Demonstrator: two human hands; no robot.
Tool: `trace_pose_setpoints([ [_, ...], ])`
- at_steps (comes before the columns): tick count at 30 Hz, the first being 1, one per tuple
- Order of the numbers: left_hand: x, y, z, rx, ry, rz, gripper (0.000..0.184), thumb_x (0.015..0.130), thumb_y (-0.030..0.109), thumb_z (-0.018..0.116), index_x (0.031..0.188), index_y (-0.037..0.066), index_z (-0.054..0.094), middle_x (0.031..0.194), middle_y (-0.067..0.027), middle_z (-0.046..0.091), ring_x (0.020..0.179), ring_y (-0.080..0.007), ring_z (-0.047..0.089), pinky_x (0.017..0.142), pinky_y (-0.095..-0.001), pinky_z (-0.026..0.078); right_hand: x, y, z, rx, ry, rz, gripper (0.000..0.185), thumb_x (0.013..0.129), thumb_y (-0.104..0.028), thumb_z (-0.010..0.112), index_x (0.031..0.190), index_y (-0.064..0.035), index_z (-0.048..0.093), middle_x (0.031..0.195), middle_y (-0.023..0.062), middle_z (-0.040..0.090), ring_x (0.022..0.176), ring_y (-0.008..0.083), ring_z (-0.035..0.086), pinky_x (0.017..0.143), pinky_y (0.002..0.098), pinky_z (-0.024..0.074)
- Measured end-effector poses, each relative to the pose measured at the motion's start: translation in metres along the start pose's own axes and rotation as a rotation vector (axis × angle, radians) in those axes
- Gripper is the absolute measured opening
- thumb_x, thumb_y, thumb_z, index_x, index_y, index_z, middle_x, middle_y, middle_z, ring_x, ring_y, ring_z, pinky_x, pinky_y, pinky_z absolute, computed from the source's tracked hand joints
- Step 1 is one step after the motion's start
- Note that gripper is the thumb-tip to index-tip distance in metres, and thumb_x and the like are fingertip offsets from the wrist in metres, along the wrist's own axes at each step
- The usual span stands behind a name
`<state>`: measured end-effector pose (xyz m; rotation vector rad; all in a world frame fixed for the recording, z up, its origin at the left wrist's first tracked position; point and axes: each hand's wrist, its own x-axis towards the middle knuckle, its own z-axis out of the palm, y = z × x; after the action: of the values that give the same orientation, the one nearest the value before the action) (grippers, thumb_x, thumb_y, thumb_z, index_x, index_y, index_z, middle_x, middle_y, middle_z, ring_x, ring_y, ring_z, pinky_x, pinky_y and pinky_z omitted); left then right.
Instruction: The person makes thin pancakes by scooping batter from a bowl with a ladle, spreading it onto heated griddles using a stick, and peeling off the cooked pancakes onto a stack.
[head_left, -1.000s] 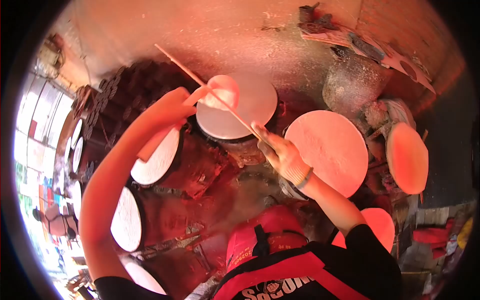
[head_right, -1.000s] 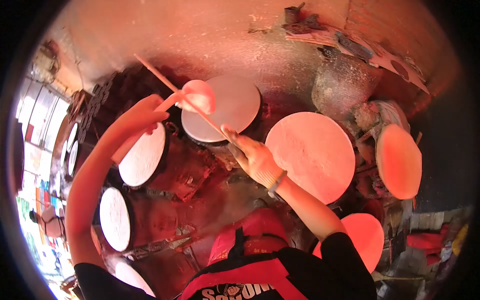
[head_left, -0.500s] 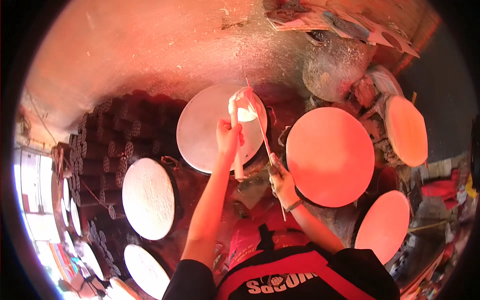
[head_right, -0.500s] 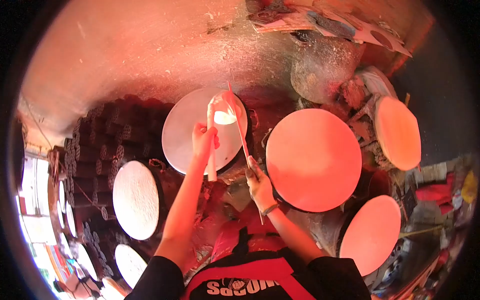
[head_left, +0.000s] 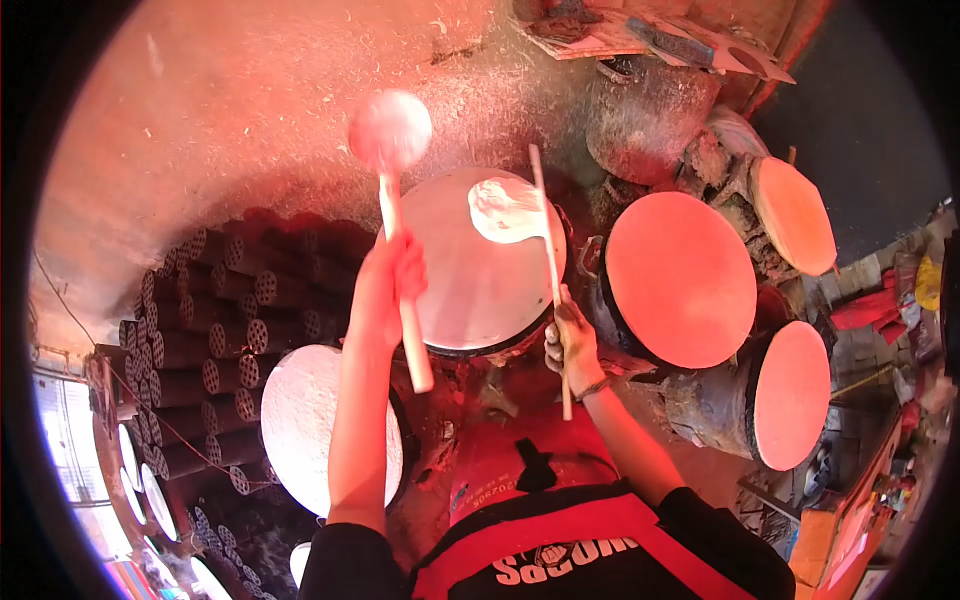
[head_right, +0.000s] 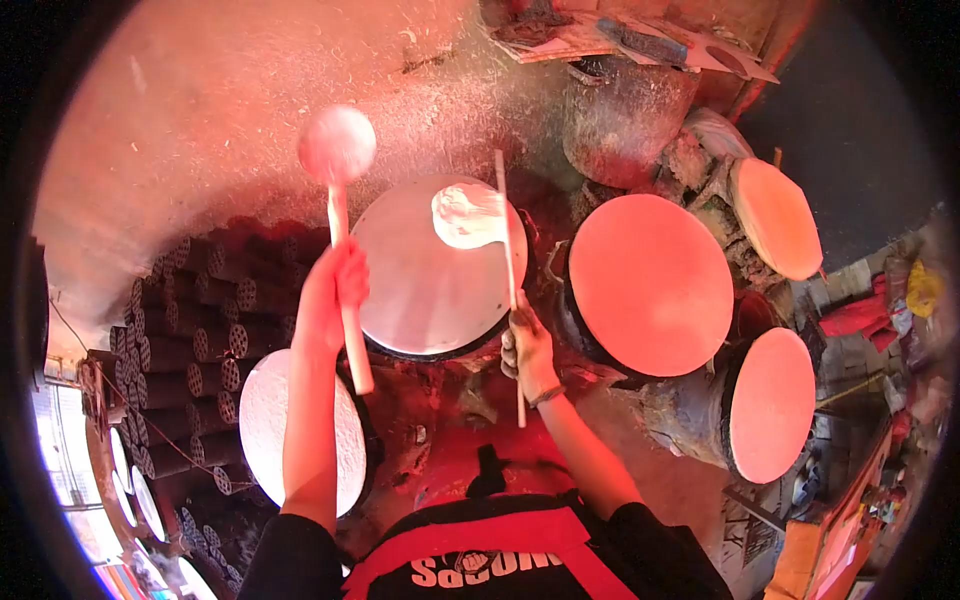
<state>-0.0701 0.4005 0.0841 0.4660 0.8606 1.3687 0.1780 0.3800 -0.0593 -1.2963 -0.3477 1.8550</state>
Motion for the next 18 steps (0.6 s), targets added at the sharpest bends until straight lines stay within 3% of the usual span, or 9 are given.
trace_pose_setpoints([
  [3,-0.047,-0.035,-0.037,0.149,0.196,-0.114,0.023,0.093,0.018,0.053,0.075,0.014,0.04,0.055,0.0085,0.033,0.042,-0.0026,0.028,0.035,-0.0194,0.023,0.005,0.044,0.016,0.07,0.104,-0.158,0.032,0.092,-0.032,0.055,0.124,-0.0385,0.053,0.053,-0.0072,0.042,0.035,0.0071,0.035,0.031,0.0242,0.0273],
  [5,-0.086,-0.05,-0.042,0.058,0.322,-0.137,0.025,0.092,0.016,0.055,0.073,0.015,0.039,0.054,0.0088,0.032,0.039,-0.0026,0.027,0.033,-0.0196,0.02,0.006,0.048,0.045,0.009,0.041,-0.235,0.042,0.091,-0.033,0.057,0.132,-0.0324,0.047,0.054,-0.0068,0.038,0.036,0.0067,0.033,0.032,0.0245,0.0283],
  [8,-0.133,-0.078,-0.054,0.073,0.481,-0.075,0.021,0.09,0.015,0.058,0.075,0.013,0.044,0.054,0.006,0.035,0.04,-0.0039,0.032,0.035,-0.0202,0.024,0.044,0.052,0.083,-0.009,-0.001,-0.273,0.045,0.092,-0.032,0.056,0.135,-0.0307,0.043,0.053,-0.0064,0.036,0.035,0.0071,0.033,0.033,0.0243,0.0283],
  [11,-0.168,-0.099,-0.075,0.056,0.574,-0.016,0.016,0.088,0.013,0.061,0.079,0.012,0.048,0.056,0.0038,0.039,0.042,-0.0052,0.035,0.037,-0.0205,0.027,0.077,0.043,0.107,-0.225,0.079,-0.36,0.037,0.092,-0.032,0.054,0.129,-0.0278,0.05,0.051,-0.0065,0.035,0.034,0.0072,0.033,0.033,0.0239,0.0282],
  [14,-0.184,-0.107,-0.085,-0.014,0.675,0.023,0.014,0.087,0.012,0.063,0.082,0.012,0.05,0.063,0.0024,0.043,0.047,-0.0058,0.038,0.04,-0.0203,0.028,0.069,0.029,0.106,-0.391,-0.149,-0.259,0.017,0.092,-0.032,0.054,0.106,-0.0233,0.058,0.05,-0.0069,0.035,0.034,0.007,0.032,0.031,0.0239,0.0252],
  [15,-0.187,-0.107,-0.088,-0.024,0.748,0.05,0.014,0.086,0.012,0.064,0.084,0.012,0.05,0.067,0.0021,0.046,0.05,-0.0058,0.039,0.04,-0.0201,0.029,0.057,0.02,0.098,-0.398,-0.152,-0.263,0.017,0.092,-0.032,0.054,0.106,-0.0233,0.058,0.05,-0.0069,0.035,0.034,0.007,0.032,0.031,0.0239,0.0252],
  [17,-0.191,-0.107,-0.1,-0.073,0.738,0.055,0.014,0.085,0.011,0.064,0.086,0.012,0.05,0.071,0.0019,0.046,0.053,-0.0057,0.04,0.042,-0.0202,0.029,0.034,0.0,0.075,-0.551,-0.233,0.023,0.038,0.091,-0.03,0.055,0.128,-0.0286,0.052,0.052,-0.0059,0.036,0.034,0.007,0.031,0.032,0.024,0.0249],
  [18,-0.192,-0.106,-0.104,-0.08,0.725,0.057,0.013,0.085,0.01,0.063,0.088,0.011,0.05,0.071,0.0019,0.046,0.052,-0.0057,0.038,0.042,-0.0203,0.028,0.024,-0.001,0.061,-0.559,-0.235,0.022,0.038,0.091,-0.03,0.055,0.128,-0.0286,0.052,0.052,-0.0059,0.036,0.034,0.007,0.031,0.032,0.024,0.0249],
])
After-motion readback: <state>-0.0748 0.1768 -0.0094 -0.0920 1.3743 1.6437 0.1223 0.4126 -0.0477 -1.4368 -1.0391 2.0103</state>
